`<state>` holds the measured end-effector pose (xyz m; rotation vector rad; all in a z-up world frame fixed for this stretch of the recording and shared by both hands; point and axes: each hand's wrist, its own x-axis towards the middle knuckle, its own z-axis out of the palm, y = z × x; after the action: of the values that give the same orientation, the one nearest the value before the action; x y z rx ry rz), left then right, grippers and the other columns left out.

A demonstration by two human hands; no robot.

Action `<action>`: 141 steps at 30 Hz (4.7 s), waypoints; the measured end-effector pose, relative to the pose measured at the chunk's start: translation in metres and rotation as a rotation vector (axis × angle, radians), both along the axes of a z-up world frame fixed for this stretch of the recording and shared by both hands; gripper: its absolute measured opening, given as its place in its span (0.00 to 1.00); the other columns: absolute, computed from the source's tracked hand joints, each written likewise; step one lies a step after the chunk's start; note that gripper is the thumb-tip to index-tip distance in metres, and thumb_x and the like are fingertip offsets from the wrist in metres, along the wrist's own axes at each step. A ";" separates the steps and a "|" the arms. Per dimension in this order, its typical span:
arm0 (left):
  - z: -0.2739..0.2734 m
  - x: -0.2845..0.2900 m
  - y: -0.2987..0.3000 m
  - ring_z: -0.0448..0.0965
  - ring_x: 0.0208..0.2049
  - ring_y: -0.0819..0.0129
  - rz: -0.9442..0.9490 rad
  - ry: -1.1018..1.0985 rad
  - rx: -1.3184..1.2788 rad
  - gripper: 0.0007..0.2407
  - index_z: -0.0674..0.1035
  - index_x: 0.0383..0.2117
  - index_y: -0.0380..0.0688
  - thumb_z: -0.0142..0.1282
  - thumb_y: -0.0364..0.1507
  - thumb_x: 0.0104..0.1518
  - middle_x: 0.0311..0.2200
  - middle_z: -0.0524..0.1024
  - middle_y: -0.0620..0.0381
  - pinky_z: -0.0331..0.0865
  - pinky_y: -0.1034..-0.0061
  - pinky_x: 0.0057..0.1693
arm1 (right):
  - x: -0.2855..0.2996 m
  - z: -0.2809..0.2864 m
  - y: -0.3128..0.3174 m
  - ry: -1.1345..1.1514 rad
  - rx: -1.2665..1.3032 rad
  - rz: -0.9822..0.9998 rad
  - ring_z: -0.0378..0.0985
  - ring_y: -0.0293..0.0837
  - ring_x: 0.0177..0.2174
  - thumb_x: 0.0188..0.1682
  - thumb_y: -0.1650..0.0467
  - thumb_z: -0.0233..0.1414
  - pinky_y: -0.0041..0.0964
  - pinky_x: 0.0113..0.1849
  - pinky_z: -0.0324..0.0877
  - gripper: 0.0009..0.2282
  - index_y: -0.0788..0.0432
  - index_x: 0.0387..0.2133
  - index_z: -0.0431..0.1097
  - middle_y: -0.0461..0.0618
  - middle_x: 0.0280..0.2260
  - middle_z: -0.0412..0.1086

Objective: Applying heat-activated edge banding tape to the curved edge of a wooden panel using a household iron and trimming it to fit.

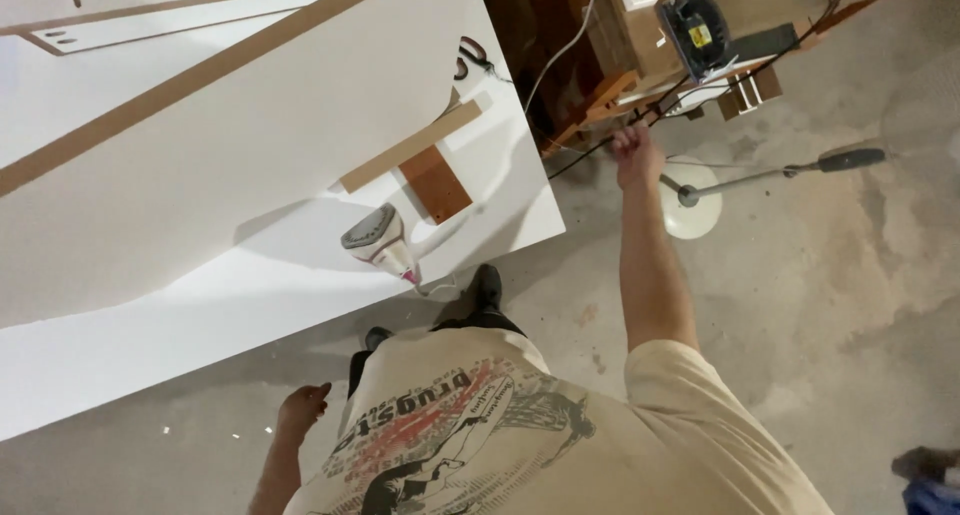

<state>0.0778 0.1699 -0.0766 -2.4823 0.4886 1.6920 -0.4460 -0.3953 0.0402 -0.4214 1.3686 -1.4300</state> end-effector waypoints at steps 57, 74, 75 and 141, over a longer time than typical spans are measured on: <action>0.193 -0.276 -0.292 0.80 0.39 0.52 0.784 0.216 -0.814 0.17 0.79 0.44 0.25 0.69 0.30 0.55 0.37 0.79 0.36 0.80 0.59 0.42 | -0.108 -0.006 -0.086 -0.259 -0.024 0.301 0.82 0.46 0.43 0.49 0.64 0.66 0.41 0.49 0.79 0.20 0.65 0.48 0.73 0.54 0.43 0.76; 0.173 -0.260 -0.284 0.62 0.66 0.34 -0.056 0.737 -0.806 0.23 0.74 0.61 0.37 0.62 0.29 0.58 0.67 0.62 0.38 0.56 0.43 0.67 | -0.150 0.044 0.274 -0.151 0.108 0.090 0.73 0.53 0.55 0.49 0.69 0.60 0.56 0.61 0.60 0.17 0.67 0.48 0.72 0.65 0.49 0.72; 0.196 -0.264 -0.286 0.62 0.66 0.34 -0.062 0.747 -0.806 0.23 0.74 0.61 0.37 0.62 0.29 0.58 0.67 0.62 0.38 0.56 0.43 0.67 | -0.159 0.030 0.296 -0.145 0.105 0.081 0.73 0.53 0.55 0.49 0.69 0.60 0.56 0.61 0.60 0.17 0.67 0.48 0.72 0.65 0.49 0.72; 0.149 -0.304 -0.315 0.64 0.66 0.44 -0.049 0.589 -0.623 0.40 0.59 0.69 0.32 0.57 0.54 0.61 0.67 0.58 0.32 0.64 0.53 0.66 | -0.003 -0.038 0.178 1.430 -0.060 0.852 0.83 0.59 0.35 0.50 0.53 0.57 0.53 0.36 0.78 0.25 0.61 0.49 0.72 0.63 0.34 0.77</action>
<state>-0.2261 -0.1456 0.0726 -2.2047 1.2891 2.5572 -0.4488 -0.2169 0.0026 -2.0257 1.7745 -0.2927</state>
